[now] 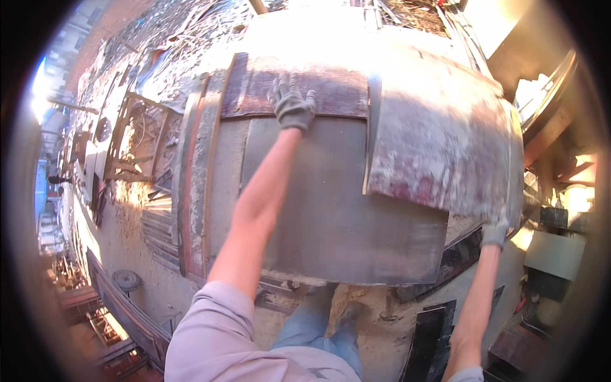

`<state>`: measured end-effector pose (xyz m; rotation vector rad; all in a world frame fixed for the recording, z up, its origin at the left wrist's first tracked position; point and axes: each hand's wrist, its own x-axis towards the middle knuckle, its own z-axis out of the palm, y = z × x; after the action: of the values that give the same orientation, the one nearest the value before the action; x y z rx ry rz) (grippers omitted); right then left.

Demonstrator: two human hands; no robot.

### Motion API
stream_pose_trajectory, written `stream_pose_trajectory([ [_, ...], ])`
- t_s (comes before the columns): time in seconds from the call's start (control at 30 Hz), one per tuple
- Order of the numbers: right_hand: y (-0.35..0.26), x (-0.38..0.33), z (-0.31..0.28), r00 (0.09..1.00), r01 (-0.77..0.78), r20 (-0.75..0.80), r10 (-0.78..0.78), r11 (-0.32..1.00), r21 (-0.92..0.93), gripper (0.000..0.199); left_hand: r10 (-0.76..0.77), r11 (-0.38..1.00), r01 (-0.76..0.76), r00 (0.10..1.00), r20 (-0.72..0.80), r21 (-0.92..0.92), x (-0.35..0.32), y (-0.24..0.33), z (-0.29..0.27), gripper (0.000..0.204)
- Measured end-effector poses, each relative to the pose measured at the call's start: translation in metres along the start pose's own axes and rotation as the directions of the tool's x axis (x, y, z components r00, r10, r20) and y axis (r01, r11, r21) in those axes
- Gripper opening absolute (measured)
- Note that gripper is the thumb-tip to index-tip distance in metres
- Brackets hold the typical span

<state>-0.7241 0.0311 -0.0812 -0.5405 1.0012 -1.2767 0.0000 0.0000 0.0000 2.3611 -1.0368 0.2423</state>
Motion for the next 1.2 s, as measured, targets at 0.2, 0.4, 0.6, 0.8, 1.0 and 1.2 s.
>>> stream_pose_trajectory([
  [0.2,-0.030,-0.117,-0.053,0.784,-0.106,-0.615,0.081,0.994,-0.005,0.050,-0.811,0.080,0.848,0.361,0.460,-0.525,0.011,-0.014,-0.077,0.093],
  [0.4,-0.046,-0.262,-0.099,0.836,-0.073,-0.529,0.144,0.985,0.154,0.055,-0.701,-0.183,0.801,0.300,0.647,-0.570,0.080,-0.054,-0.048,0.077],
  [0.6,-0.058,-0.363,-0.072,0.855,-0.103,-0.483,0.189,0.975,0.199,0.061,-0.516,-0.206,0.786,0.419,0.747,-0.583,0.096,-0.101,-0.022,0.066],
  [0.8,-0.054,-0.401,-0.065,0.842,-0.113,-0.501,0.200,0.974,0.198,0.060,-0.331,-0.352,0.683,0.549,0.768,-0.640,0.112,-0.067,-0.015,0.035],
  [1.0,-0.055,-0.422,-0.068,0.902,-0.107,-0.378,0.209,0.956,0.272,0.052,-0.322,-0.445,0.493,0.690,0.648,-0.747,0.069,-0.020,-0.123,0.023],
  [1.2,-0.045,-0.414,-0.113,0.912,-0.217,-0.266,0.311,0.918,0.331,0.052,-0.424,-0.542,0.269,0.730,0.536,-0.796,-0.120,-0.070,-0.349,0.012],
])
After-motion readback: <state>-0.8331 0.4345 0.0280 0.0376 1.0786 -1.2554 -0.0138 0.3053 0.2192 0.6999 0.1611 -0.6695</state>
